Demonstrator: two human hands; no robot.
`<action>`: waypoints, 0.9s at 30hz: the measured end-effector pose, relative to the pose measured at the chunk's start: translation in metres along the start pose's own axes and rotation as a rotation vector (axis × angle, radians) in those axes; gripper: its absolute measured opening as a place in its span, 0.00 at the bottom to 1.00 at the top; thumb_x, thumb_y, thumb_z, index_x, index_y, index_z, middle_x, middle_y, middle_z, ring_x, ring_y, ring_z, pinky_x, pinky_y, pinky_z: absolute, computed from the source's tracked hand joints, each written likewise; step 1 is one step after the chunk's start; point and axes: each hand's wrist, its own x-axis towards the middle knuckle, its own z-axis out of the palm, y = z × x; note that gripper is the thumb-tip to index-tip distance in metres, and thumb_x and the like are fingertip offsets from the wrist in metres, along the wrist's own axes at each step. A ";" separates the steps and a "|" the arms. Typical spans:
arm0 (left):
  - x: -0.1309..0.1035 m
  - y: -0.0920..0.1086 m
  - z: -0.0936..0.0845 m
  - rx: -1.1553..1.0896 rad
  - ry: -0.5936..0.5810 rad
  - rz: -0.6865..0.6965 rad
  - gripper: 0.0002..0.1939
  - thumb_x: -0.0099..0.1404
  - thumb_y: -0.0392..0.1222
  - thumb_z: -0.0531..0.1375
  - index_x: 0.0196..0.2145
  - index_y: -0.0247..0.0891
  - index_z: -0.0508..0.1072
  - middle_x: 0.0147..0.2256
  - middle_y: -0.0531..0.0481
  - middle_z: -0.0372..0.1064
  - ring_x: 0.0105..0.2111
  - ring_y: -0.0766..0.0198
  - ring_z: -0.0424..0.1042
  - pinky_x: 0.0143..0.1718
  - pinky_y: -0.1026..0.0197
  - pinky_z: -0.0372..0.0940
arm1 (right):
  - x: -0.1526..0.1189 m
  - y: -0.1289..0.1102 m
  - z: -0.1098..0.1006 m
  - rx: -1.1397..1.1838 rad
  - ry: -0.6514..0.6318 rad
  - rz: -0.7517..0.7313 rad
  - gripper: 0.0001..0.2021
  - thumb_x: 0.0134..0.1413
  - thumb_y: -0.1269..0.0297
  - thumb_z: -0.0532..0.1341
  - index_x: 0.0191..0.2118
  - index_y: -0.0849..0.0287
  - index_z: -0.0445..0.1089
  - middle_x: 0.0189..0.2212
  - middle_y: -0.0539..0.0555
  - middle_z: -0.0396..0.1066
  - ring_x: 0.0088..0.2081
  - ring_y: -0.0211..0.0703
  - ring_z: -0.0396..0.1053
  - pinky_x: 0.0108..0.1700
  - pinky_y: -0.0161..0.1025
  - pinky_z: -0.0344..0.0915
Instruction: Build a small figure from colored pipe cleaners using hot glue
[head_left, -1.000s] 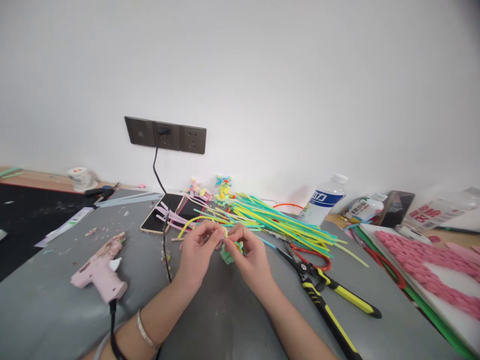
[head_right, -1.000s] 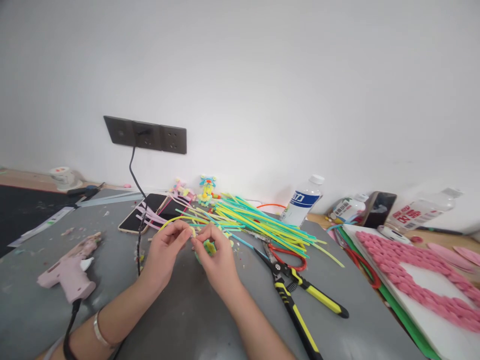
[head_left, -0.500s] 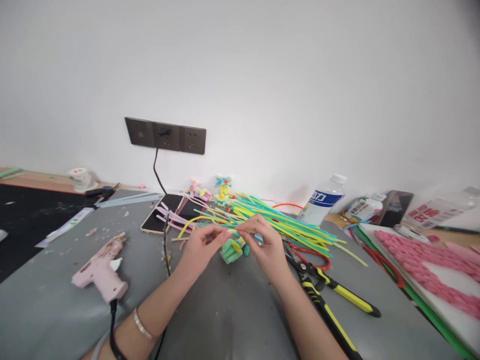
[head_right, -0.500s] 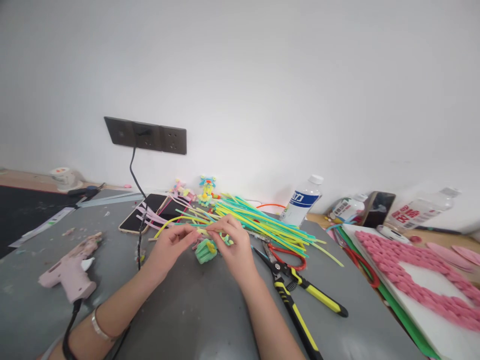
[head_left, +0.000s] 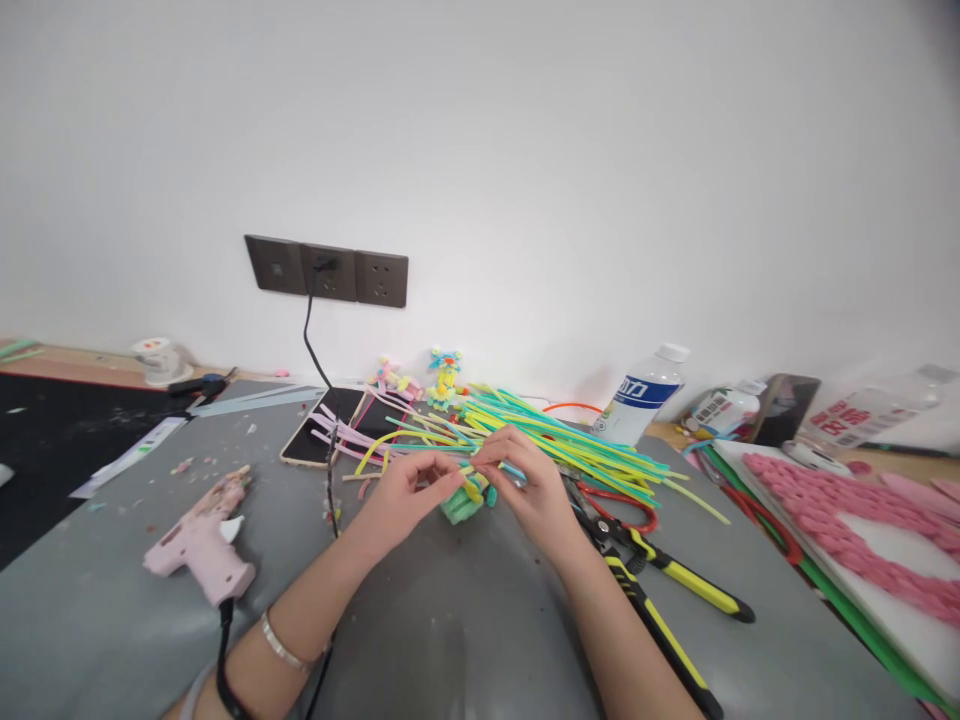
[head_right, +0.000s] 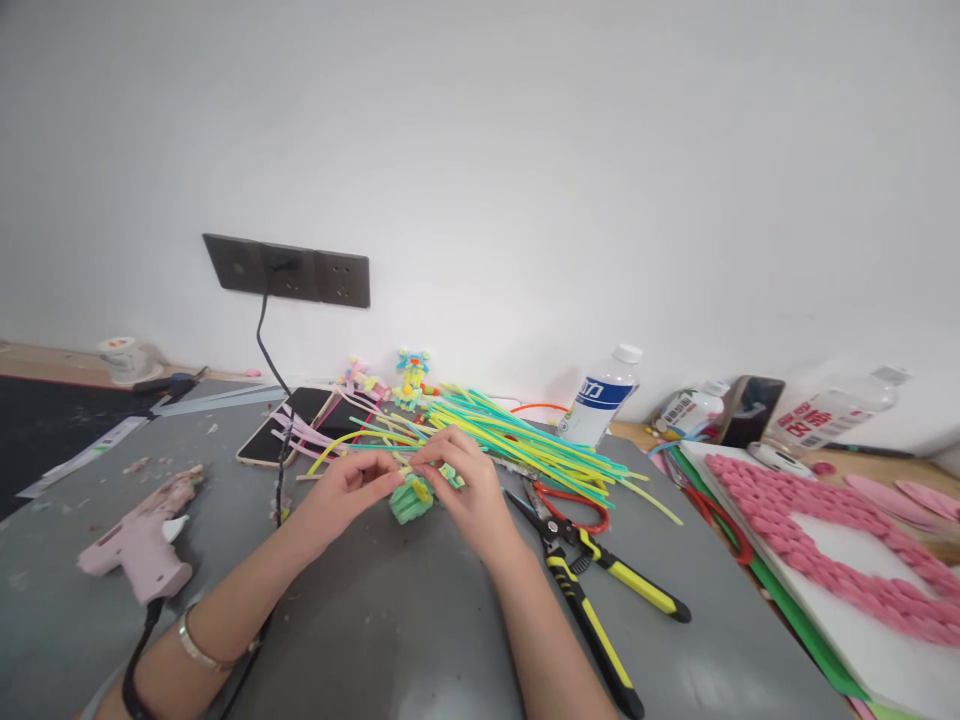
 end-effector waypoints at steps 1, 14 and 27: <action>0.000 -0.001 0.000 0.002 -0.002 -0.002 0.14 0.64 0.48 0.62 0.27 0.36 0.74 0.25 0.54 0.67 0.28 0.65 0.63 0.31 0.64 0.57 | 0.000 0.001 0.000 -0.020 0.011 0.010 0.04 0.63 0.67 0.61 0.37 0.53 0.73 0.33 0.53 0.71 0.35 0.45 0.69 0.37 0.42 0.67; -0.002 -0.002 0.005 -0.040 0.077 -0.068 0.15 0.60 0.52 0.64 0.27 0.36 0.75 0.21 0.56 0.61 0.21 0.69 0.54 0.23 0.65 0.49 | -0.164 0.002 -0.101 -0.876 -0.126 0.470 0.34 0.55 0.53 0.61 0.65 0.54 0.53 0.52 0.63 0.70 0.51 0.62 0.71 0.48 0.53 0.68; -0.001 0.002 0.007 -0.172 0.062 -0.132 0.20 0.55 0.57 0.67 0.26 0.35 0.74 0.20 0.57 0.60 0.21 0.71 0.52 0.23 0.66 0.49 | -0.196 0.013 -0.132 -1.170 -0.195 0.595 0.40 0.49 0.53 0.58 0.66 0.69 0.53 0.46 0.66 0.73 0.41 0.64 0.73 0.44 0.54 0.68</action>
